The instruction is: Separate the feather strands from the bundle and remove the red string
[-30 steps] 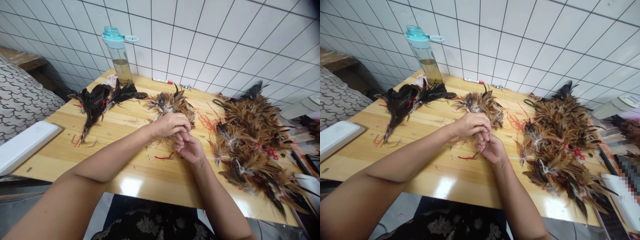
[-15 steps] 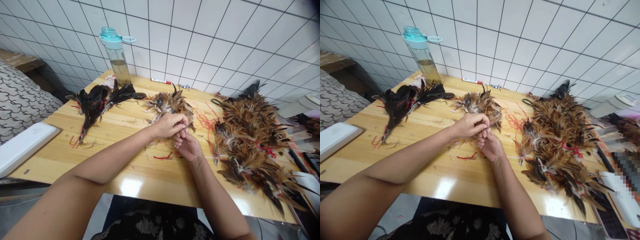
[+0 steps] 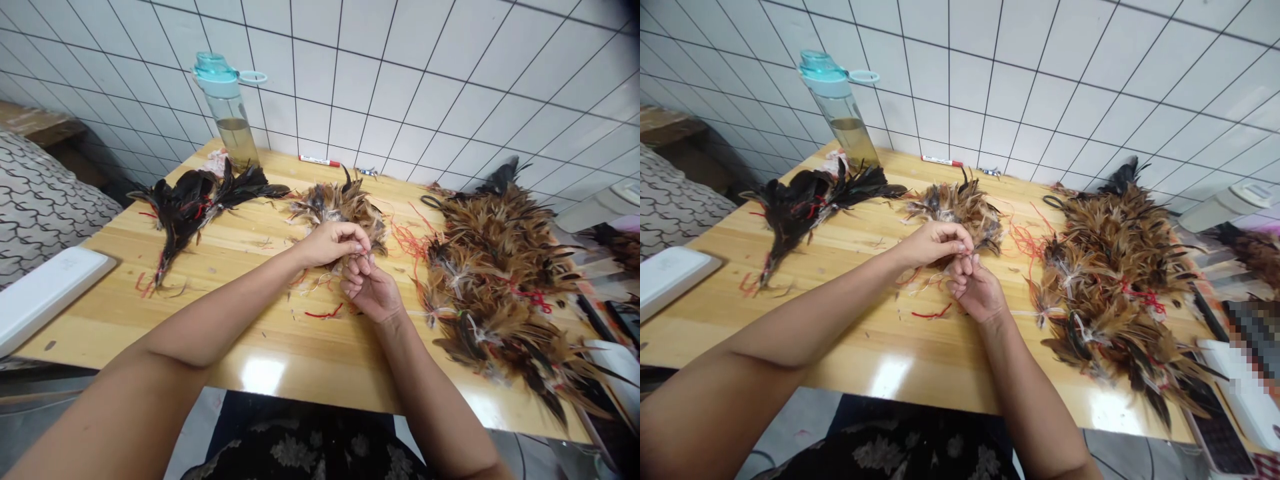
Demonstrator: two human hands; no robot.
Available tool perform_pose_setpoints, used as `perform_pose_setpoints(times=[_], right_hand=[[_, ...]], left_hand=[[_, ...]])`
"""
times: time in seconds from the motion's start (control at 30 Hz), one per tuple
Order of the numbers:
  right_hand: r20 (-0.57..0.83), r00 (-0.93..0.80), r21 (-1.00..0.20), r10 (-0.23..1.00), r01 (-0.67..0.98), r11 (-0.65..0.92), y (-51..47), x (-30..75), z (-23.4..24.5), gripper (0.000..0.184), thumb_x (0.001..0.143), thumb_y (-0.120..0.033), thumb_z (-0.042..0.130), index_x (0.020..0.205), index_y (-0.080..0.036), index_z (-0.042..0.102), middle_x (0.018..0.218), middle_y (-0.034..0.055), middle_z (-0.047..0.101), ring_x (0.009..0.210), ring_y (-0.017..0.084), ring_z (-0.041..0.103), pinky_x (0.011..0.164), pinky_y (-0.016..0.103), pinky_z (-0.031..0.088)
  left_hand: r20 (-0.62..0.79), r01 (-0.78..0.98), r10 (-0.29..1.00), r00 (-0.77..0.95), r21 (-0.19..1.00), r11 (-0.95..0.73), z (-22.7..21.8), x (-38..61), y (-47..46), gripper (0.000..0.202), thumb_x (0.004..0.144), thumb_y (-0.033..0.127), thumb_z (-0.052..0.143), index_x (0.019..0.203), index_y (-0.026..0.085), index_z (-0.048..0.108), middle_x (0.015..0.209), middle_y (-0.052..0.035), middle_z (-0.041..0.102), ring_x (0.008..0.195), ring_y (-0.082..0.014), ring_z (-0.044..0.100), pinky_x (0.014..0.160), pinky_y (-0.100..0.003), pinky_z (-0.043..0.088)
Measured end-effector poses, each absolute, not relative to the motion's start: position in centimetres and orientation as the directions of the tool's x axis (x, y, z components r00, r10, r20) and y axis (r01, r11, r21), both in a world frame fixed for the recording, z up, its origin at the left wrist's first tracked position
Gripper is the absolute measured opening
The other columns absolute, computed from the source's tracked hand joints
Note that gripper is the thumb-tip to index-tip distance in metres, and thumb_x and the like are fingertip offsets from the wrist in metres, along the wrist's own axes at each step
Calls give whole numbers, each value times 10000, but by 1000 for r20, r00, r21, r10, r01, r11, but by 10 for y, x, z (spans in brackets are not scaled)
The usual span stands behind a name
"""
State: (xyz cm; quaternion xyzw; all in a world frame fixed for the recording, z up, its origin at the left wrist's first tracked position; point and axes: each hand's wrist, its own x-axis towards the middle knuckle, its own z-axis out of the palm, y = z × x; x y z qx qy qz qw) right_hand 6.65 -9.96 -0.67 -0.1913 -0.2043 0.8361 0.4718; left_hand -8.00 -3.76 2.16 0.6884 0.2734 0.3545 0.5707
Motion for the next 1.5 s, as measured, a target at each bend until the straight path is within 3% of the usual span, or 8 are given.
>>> perform_pose_setpoints(times=[0.2, 0.53, 0.77, 0.97, 1.23, 1.5], right_hand=[[-126, -504, -490, 854, -717, -495, -100, 66, -7, 357, 957, -275, 431, 616, -170, 426, 656, -24, 360, 538, 92, 285, 496, 176, 349], [-149, -478, -491, 866, -724, -484, -100, 66, -7, 359, 964, -266, 418, 616, -176, 425, 651, -22, 373, 535, 95, 289, 484, 178, 347], [-179, -464, -478, 868, -730, -489, -99, 65, -7, 381, 966, -292, 417, 604, -175, 414, 655, -22, 364, 530, 94, 282, 473, 181, 340], [-159, -491, -449, 857, -737, -506, -100, 63, -7, 357, 959, -223, 412, 607, -165, 416, 655, -24, 374, 523, 85, 278, 478, 174, 335], [-159, -494, -458, 854, -730, -508, -100, 64, -10, 361, 962, -289, 424, 620, -171, 419, 664, -26, 362, 527, 85, 281, 488, 176, 343], [-200, -464, -478, 863, -723, -499, -99, 64, -11, 385, 968, -316, 406, 609, -177, 416, 664, -23, 356, 524, 93, 274, 474, 189, 341]], left_hand=[[124, -118, 763, 634, 991, -64, 16, -84, -32, 159, 786, 235, 658, 839, 86, 654, 730, -63, 716, 632, -118, 669, 621, -216, 521], [93, -161, 721, 687, 987, 27, 19, -86, -33, 225, 732, 257, 739, 849, 85, 653, 747, -80, 731, 643, -138, 691, 643, -248, 557], [103, -166, 736, 670, 986, 13, 16, -85, -31, 213, 732, 250, 737, 813, 85, 631, 727, -66, 714, 626, -127, 679, 621, -235, 541], [156, -187, 785, 600, 981, -52, 10, -83, -28, 206, 733, 257, 738, 776, 93, 622, 711, -18, 670, 634, -76, 633, 622, -179, 493], [59, -188, 717, 694, 977, 102, 11, -88, -28, 250, 687, 256, 778, 787, 84, 626, 720, -65, 708, 654, -136, 683, 641, -246, 552], [52, -168, 737, 674, 982, 84, 10, -91, -26, 248, 648, 209, 801, 781, 76, 639, 725, -57, 705, 654, -117, 679, 651, -234, 549]])
